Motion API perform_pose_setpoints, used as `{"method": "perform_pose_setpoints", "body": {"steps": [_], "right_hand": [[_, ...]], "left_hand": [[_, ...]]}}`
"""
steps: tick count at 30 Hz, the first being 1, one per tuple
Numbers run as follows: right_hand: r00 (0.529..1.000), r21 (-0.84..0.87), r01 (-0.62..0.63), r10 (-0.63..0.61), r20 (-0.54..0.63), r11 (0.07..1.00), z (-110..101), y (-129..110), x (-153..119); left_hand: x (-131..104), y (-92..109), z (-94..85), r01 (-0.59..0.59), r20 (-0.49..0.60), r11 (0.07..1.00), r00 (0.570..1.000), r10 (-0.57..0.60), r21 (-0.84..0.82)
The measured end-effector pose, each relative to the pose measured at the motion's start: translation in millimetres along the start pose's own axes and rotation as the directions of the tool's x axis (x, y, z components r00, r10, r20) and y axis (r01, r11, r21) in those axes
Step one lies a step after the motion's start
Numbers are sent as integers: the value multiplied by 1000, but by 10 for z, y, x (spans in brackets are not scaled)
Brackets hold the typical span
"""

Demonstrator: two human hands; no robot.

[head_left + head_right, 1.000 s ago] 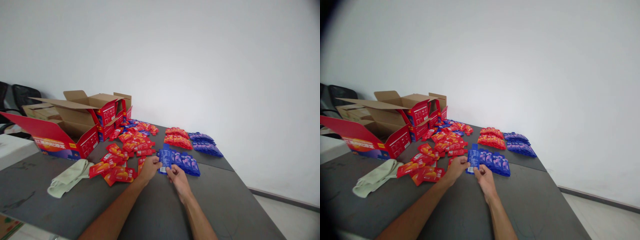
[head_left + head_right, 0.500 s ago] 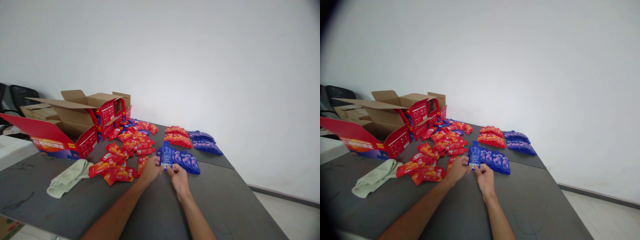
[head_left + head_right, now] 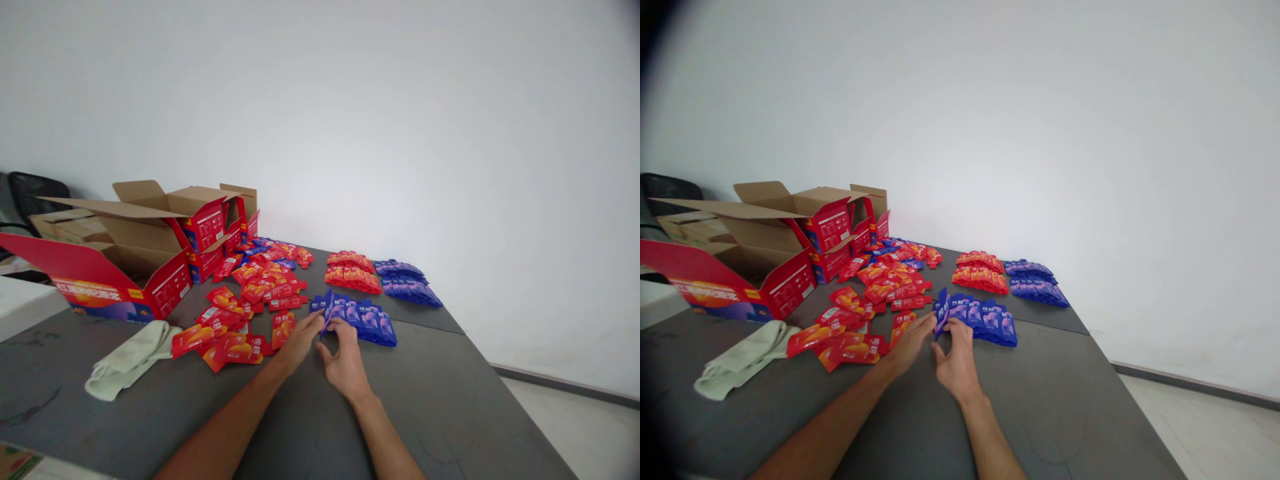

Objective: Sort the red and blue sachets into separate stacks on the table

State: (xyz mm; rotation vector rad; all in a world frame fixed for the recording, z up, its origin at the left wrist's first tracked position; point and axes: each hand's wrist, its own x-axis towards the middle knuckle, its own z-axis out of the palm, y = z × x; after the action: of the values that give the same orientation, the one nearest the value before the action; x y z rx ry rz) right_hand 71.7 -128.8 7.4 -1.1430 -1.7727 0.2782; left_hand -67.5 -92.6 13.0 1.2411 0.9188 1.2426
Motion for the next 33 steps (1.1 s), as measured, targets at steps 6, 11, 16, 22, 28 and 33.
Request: {"method": "perform_pose_setpoints", "body": {"steps": [6, 11, 16, 22, 28, 33], "right_hand": [[992, 120, -128, 126, 23, 985, -43, -115, 37], [917, 356, -375, 400, 4, 856, -61, -89, 97], [896, 388, -434, 435, 88, 813, -80, -68, 90], [882, 355, -429, 469, -31, 831, -73, 48, 61], [854, 372, -463, 517, -57, 805, -157, 234, 77], [795, 414, -533, 605, -54, 738, -302, 408, 210]], "left_hand": [[35, -55, -87, 51, -260, 980, 966, 1, 193], [5, -36, -60, -33, -256, 955, 960, 112, 295], [-55, -51, 63, -153, -147, 864, 957, 251, 481], [-67, -56, 106, -77, -145, 875, 976, 165, 478], [-9, -176, 111, 23, -43, 963, 999, -12, 270], [145, -225, 294, 62, -66, 978, 997, -49, 201]]}}
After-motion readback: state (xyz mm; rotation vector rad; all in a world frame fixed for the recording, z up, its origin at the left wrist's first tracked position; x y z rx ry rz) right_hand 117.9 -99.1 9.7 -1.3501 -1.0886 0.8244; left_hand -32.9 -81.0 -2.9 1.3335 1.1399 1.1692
